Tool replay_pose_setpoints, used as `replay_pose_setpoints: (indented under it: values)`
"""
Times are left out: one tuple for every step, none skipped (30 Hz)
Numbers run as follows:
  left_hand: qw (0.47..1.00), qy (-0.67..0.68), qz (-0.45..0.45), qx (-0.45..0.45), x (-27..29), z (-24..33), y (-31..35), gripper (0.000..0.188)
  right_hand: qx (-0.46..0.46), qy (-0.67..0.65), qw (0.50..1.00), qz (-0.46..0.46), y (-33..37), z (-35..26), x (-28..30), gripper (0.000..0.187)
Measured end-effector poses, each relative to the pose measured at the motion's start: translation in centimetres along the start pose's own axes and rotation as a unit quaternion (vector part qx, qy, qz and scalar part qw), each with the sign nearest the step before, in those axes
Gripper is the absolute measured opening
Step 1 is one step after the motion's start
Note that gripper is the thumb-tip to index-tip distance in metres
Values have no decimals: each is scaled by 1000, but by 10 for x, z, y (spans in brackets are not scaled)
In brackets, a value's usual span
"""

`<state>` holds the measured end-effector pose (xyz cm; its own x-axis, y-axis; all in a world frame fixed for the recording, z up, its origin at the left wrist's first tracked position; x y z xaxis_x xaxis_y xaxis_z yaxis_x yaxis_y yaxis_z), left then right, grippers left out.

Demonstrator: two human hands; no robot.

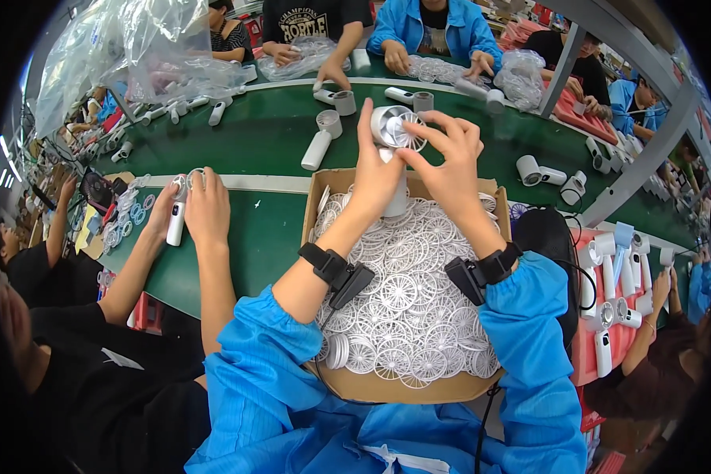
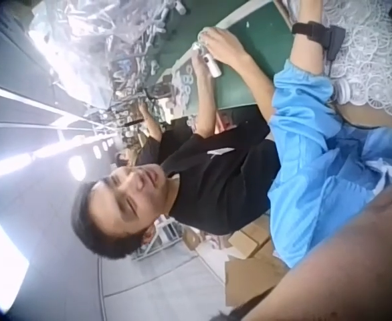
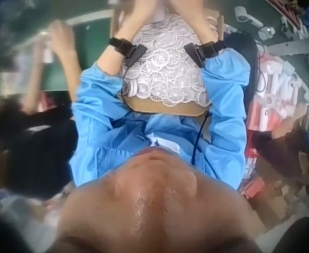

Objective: The person picks up a fan body and a fan cover by hand, presses the cover onto the body, and places the assembled fan onto the conveyor belt, repeating the process several times.

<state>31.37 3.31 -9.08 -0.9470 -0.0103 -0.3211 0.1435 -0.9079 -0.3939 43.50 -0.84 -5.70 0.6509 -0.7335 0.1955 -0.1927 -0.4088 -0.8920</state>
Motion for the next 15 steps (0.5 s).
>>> replay_pose_setpoints:
  values:
    - [1000, -8, -14, -1, -3, 0, 2, 84, 45, 52, 997, 24, 2, 0, 0, 34]
    - [999, -16, -28, -2, -5, 0, 4, 83, 43, 55, 997, 23, 2, 2, 1, 34]
    - [999, -24, -40, -7, -6, 2, 5, 82, 57, 57, 997, 20, 1, 1, 2, 34]
    - [999, -23, -39, -6, -7, 1, 5, 82, 72, 58, 996, 17, -1, 1, 4, 34]
    - [999, -25, -43, -17, -7, 0, 4, 81, 87, 58, 994, 14, -2, 0, 4, 33]
    - [998, -28, -48, -28, -7, -1, 3, 81, 88, 57, 994, 14, -3, 0, 4, 33]
    - [997, -30, -52, -39, -7, -2, 2, 80, 89, 52, 995, 16, -3, -1, 3, 33]
    - [997, -30, -51, -41, -6, -3, 2, 80, 90, 47, 995, 19, -4, -2, 3, 33]
    - [997, -31, -50, -46, -7, -3, 3, 80, 90, 44, 995, 22, -3, -3, 4, 33]
    - [997, -33, -49, -51, -7, -3, 4, 80, 92, 43, 995, 22, -4, -3, 5, 33]
    - [997, -34, -48, -58, -7, -2, 5, 80, 92, 41, 995, 22, -4, -5, 6, 33]
    - [997, -34, -47, -55, -8, -4, 6, 80, 88, 39, 995, 20, -2, -2, 5, 33]
    - [997, -41, -48, -38, -8, -7, 7, 80, 85, 37, 996, 17, -1, 0, 4, 33]
    - [997, -48, -49, -21, -8, -9, 7, 80, 84, 36, 996, 15, 1, 3, 3, 33]
    - [997, -55, -50, -7, -8, -9, 8, 80, 83, 38, 996, 14, 1, 1, 3, 33]
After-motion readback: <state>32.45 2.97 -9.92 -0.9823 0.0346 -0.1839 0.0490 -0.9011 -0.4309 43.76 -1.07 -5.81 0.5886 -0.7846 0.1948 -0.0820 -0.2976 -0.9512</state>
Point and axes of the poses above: each hand's wrist, its own y-axis away from the middle knuckle, its own x-axis out of the back of the hand, z = x × y, the point moved 2 cm from there along -y, towards the middle knuckle, and after that the axes turned 15 degrees about z, right-handed, at the moved point
